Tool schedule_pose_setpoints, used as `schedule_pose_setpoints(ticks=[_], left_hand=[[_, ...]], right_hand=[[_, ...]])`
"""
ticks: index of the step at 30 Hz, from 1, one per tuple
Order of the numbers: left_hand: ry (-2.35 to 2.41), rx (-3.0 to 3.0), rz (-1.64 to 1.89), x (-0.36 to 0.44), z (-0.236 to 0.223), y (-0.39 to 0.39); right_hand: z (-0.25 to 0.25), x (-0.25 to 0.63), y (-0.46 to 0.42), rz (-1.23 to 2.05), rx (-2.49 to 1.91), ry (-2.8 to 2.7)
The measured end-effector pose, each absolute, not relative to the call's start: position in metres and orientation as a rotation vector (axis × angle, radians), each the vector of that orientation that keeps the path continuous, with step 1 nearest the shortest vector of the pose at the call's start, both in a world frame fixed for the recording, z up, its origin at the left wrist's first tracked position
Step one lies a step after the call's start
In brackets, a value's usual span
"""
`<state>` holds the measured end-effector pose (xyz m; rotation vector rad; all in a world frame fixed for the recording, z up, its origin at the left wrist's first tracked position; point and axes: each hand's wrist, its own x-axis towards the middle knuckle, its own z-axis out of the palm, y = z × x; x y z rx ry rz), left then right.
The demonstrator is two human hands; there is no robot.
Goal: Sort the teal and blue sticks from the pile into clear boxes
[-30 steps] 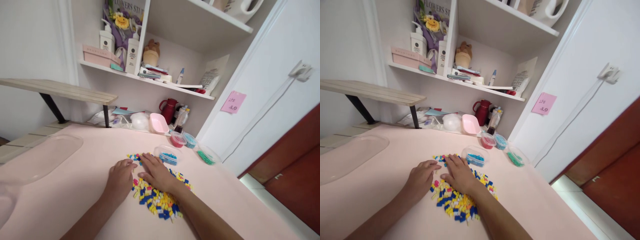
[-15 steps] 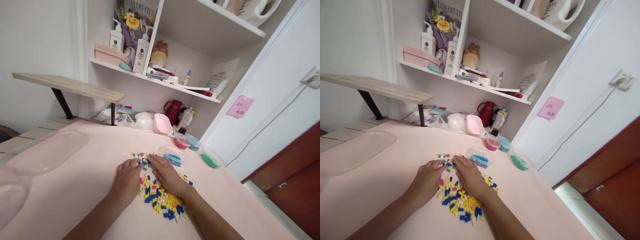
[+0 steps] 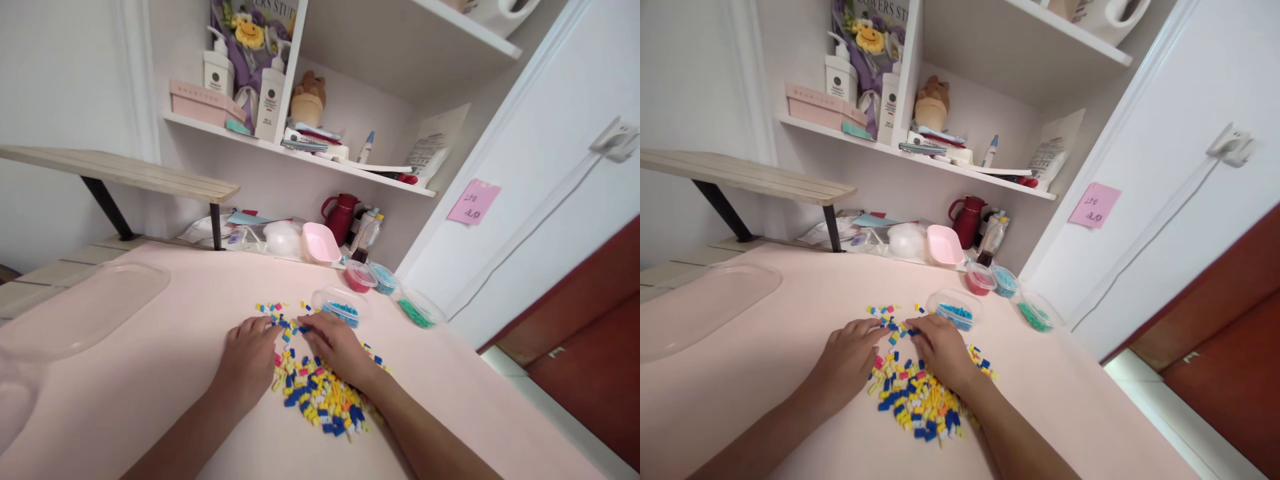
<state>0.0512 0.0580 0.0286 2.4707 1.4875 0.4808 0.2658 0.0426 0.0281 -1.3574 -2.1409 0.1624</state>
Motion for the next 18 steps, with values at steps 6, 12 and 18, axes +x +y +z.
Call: schedule_pose_setpoints(ticks=[6, 12, 18], left_hand=[[1.516, 2.466, 0.486, 0.0523, 0.0264, 0.0608], [1.553, 2.437, 0.495, 0.0534, 0.0283, 0.0617], [1.545, 2.437, 0.527, 0.0531, 0.0282, 0.0638]], right_hand=[[0.0214, 0.2681, 0.0467, 0.173, -1.445, -2.068], [0.0240, 0.2686, 0.0473, 0.225, -1.589, -1.997], [0.0299, 0.2639, 0.0428, 0.133, -1.668, -1.996]])
